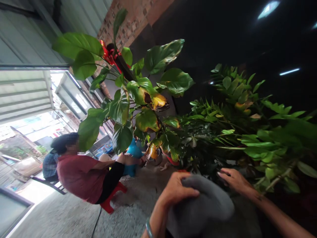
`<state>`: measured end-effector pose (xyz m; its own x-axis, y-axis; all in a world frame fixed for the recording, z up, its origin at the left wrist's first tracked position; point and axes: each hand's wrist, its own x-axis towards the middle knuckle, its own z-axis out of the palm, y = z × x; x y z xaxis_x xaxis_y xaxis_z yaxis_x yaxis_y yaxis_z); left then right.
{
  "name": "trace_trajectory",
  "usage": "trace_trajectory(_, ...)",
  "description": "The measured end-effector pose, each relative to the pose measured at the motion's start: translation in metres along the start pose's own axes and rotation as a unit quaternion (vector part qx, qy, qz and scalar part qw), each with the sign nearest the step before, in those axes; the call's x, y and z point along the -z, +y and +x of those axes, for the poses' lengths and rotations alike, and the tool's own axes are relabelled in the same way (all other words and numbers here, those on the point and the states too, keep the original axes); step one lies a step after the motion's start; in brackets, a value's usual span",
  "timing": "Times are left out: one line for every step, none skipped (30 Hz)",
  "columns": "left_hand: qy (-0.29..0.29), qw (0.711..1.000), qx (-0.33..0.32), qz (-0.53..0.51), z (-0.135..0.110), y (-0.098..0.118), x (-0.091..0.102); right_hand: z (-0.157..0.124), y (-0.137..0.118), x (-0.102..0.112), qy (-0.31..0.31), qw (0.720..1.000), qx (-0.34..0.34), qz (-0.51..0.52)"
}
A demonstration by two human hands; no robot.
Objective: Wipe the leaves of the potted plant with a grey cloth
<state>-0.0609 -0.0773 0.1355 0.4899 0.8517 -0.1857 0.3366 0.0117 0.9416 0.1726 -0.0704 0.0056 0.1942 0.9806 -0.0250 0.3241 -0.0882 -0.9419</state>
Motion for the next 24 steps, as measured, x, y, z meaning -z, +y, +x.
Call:
trace_trajectory(0.046, 0.998, -0.029, -0.031, -0.001, 0.011, 0.007, 0.0, 0.001, 0.0, -0.001, 1.0, -0.006, 0.001)
trace_trajectory(0.102, 0.991, -0.065, -0.052, 0.001, 0.022, 0.014, 0.0, 0.001, -0.001, -0.002, 1.0, -0.011, 0.003)
trace_trajectory(0.16, 0.98, -0.104, -0.061, 0.006, 0.031, 0.019, 0.001, 0.001, -0.001, -0.004, 1.0, -0.014, 0.005)
trace_trajectory(0.215, 0.965, -0.138, -0.058, 0.013, 0.037, 0.023, 0.001, 0.001, -0.002, -0.005, 1.0, -0.015, 0.006)
trace_trajectory(0.258, 0.951, -0.165, -0.051, 0.021, 0.038, 0.024, 0.001, 0.0, -0.002, -0.006, 1.0, -0.013, 0.007)
trace_trajectory(0.284, 0.941, -0.18, -0.044, 0.029, 0.035, 0.022, 0.002, -0.001, -0.003, -0.007, 1.0, -0.01, 0.008)
trace_trajectory(0.289, 0.94, -0.18, -0.034, 0.036, 0.027, 0.018, 0.002, -0.002, -0.002, -0.006, 1.0, -0.006, 0.008)
trace_trajectory(0.275, 0.947, -0.165, -0.018, 0.041, 0.017, 0.013, 0.001, -0.003, -0.002, -0.006, 1.0, -0.003, 0.009)
trace_trajectory(0.241, 0.961, -0.137, 0.004, 0.042, 0.005, 0.006, 0.001, -0.005, -0.001, -0.005, 1.0, -0.001, 0.01)
trace_trajectory(0.186, 0.976, -0.101, 0.041, 0.041, -0.007, -0.001, 0.001, -0.006, 0.0, -0.005, 1.0, -0.001, 0.011)
trace_trajectory(0.118, 0.987, -0.063, 0.087, 0.036, -0.017, -0.006, 0.0, -0.007, 0.001, -0.004, 1.0, -0.003, 0.013)
trace_trajectory(0.044, 0.991, -0.029, 0.121, 0.028, -0.024, -0.01, -0.001, -0.008, 0.003, -0.003, 1.0, -0.008, 0.015)
trace_trajectory(-0.019, 0.989, -0.001, 0.146, 0.019, -0.028, -0.012, -0.002, -0.009, 0.003, -0.002, 1.0, -0.013, 0.018)
trace_trajectory(-0.07, 0.985, 0.019, 0.156, 0.01, -0.028, -0.012, -0.002, -0.009, 0.004, -0.001, 1.0, -0.02, 0.023)
trace_trajectory(-0.102, 0.983, 0.032, 0.148, 0.002, -0.025, -0.011, -0.003, -0.01, 0.004, 0.0, 0.999, -0.027, 0.028)
trace_trajectory(-0.111, 0.985, 0.039, 0.125, -0.005, -0.021, -0.008, -0.003, -0.01, 0.004, 0.002, 0.999, -0.034, 0.034)
trace_trajectory(-0.098, 0.99, 0.039, 0.089, -0.009, -0.017, -0.005, -0.003, -0.01, 0.003, 0.005, 0.998, -0.04, 0.041)
trace_trajectory(-0.068, 0.996, 0.03, 0.039, -0.011, -0.012, -0.002, -0.002, -0.009, 0.003, 0.009, 0.998, -0.044, 0.049)
trace_trajectory(-0.023, 0.999, 0.013, -0.019, -0.012, -0.01, 0.0, -0.002, -0.009, 0.003, 0.015, 0.997, -0.049, 0.058)
trace_trajectory(0.027, 0.996, -0.007, -0.081, -0.01, -0.008, 0.0, -0.001, -0.009, 0.002, 0.025, 0.996, -0.055, 0.069)
trace_trajectory(0.077, 0.987, -0.028, -0.14, -0.008, -0.008, -0.001, -0.001, -0.01, 0.003, 0.038, 0.994, -0.063, 0.08)
trace_trajectory(0.118, 0.973, -0.046, -0.193, -0.006, -0.009, -0.003, -0.003, -0.012, 0.003, 0.053, 0.992, -0.072, 0.092)
trace_trajectory(0.15, 0.958, -0.055, -0.24, -0.003, -0.012, -0.008, -0.006, -0.015, 0.003, 0.07, 0.989, -0.083, 0.103)
trace_trajectory(0.176, 0.942, -0.057, -0.279, -0.001, -0.014, -0.013, -0.011, -0.019, 0.003, 0.084, 0.986, -0.091, 0.111)
